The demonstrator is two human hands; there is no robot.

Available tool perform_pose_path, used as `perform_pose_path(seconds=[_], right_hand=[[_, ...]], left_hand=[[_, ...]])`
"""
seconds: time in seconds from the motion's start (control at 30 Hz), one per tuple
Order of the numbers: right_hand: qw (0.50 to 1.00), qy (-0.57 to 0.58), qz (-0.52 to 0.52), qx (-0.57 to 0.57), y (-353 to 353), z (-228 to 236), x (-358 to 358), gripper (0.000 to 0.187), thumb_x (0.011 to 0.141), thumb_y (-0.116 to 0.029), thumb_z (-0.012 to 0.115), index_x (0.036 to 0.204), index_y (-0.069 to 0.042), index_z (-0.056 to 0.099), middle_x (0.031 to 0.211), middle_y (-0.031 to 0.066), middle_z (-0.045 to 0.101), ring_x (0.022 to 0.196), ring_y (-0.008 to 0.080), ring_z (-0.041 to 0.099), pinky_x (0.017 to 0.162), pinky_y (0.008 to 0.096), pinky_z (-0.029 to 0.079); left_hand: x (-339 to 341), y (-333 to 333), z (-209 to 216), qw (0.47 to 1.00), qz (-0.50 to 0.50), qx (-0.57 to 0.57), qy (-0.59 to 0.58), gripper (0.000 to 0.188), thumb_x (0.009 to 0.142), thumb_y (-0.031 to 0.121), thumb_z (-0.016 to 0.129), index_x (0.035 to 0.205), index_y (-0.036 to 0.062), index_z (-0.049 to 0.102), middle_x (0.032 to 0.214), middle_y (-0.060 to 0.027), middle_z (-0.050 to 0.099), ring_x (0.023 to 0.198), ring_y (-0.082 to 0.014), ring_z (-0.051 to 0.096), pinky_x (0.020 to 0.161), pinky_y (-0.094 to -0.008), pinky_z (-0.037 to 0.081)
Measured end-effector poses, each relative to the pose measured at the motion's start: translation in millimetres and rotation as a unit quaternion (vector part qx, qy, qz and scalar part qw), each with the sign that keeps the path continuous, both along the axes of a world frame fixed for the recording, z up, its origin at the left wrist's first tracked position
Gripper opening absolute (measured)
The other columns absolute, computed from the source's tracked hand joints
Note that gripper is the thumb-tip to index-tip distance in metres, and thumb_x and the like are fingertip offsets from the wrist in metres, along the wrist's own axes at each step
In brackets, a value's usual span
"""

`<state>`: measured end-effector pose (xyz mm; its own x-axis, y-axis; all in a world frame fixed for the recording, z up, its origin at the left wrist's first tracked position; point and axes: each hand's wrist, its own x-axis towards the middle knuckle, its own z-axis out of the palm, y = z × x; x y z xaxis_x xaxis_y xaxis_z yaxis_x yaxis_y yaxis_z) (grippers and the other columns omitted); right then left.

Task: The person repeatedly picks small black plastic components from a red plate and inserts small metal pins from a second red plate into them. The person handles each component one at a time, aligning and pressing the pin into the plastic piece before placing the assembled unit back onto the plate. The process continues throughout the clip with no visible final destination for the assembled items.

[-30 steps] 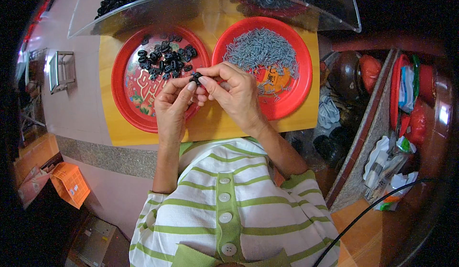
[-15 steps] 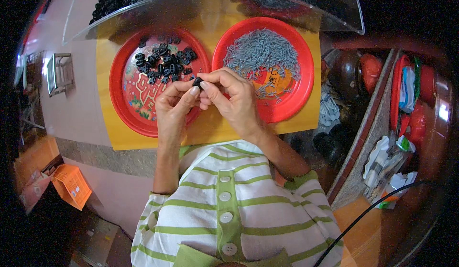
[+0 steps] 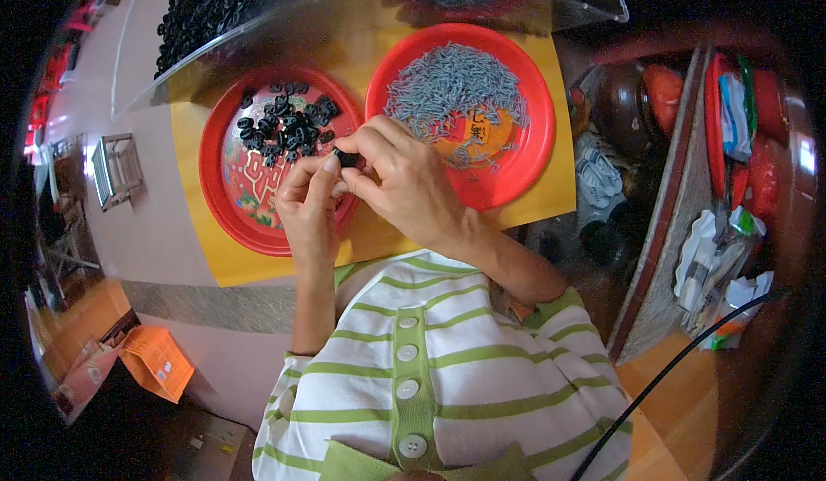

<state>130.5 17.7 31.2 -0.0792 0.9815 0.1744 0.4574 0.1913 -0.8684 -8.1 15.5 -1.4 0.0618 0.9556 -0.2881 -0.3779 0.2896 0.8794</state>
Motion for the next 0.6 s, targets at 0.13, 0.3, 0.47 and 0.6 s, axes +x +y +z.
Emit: perform_pose_path(seconds=[0.13,0.3,0.47,0.6], right_hand=[[0.999,-0.024,0.023,0.039,-3,-6,3,0.024,0.074,-0.005,0.066,0.095,0.001,0.057,0.086,0.0129,0.054,0.080,0.0296,0.056,0.069,0.0387,0.047],[0.992,-0.074,0.058,0.083,-5,-9,10,0.026,0.075,-0.003,0.063,0.099,0.004,0.056,0.089,0.0140,0.054,0.086,0.0304,0.055,0.074,0.0387,0.047],[0.986,-0.099,0.049,0.126,-8,-19,10,0.029,0.073,0.000,0.066,0.101,0.001,0.059,0.088,0.0120,0.058,0.080,0.0285,0.058,0.069,0.0361,0.048],[0.984,-0.094,0.050,0.144,-11,-29,11,0.029,0.074,0.000,0.064,0.102,0.000,0.058,0.089,0.0123,0.059,0.080,0.0288,0.058,0.069,0.0364,0.048]], left_hand=[[2,-2,2,1.000,0.002,0.021,0.023,0.010,0.088,0.008,0.061,0.085,-0.0002,0.065,0.076,-0.0005,0.063,0.067,-0.0040,0.056,0.062,-0.0186,0.046],[4,-6,2,0.998,-0.019,0.032,0.059,0.011,0.088,0.009,0.061,0.083,-0.0003,0.064,0.076,-0.0011,0.063,0.067,-0.0044,0.056,0.062,-0.0181,0.046],[6,-10,-1,0.998,-0.022,0.030,0.054,0.010,0.088,0.008,0.060,0.083,-0.0004,0.063,0.075,-0.0014,0.063,0.066,-0.0052,0.057,0.062,-0.0182,0.046],[6,-13,-8,0.997,-0.029,0.029,0.062,0.011,0.089,0.009,0.060,0.085,-0.0007,0.063,0.075,-0.0011,0.063,0.067,-0.0051,0.057,0.063,-0.0192,0.048]])
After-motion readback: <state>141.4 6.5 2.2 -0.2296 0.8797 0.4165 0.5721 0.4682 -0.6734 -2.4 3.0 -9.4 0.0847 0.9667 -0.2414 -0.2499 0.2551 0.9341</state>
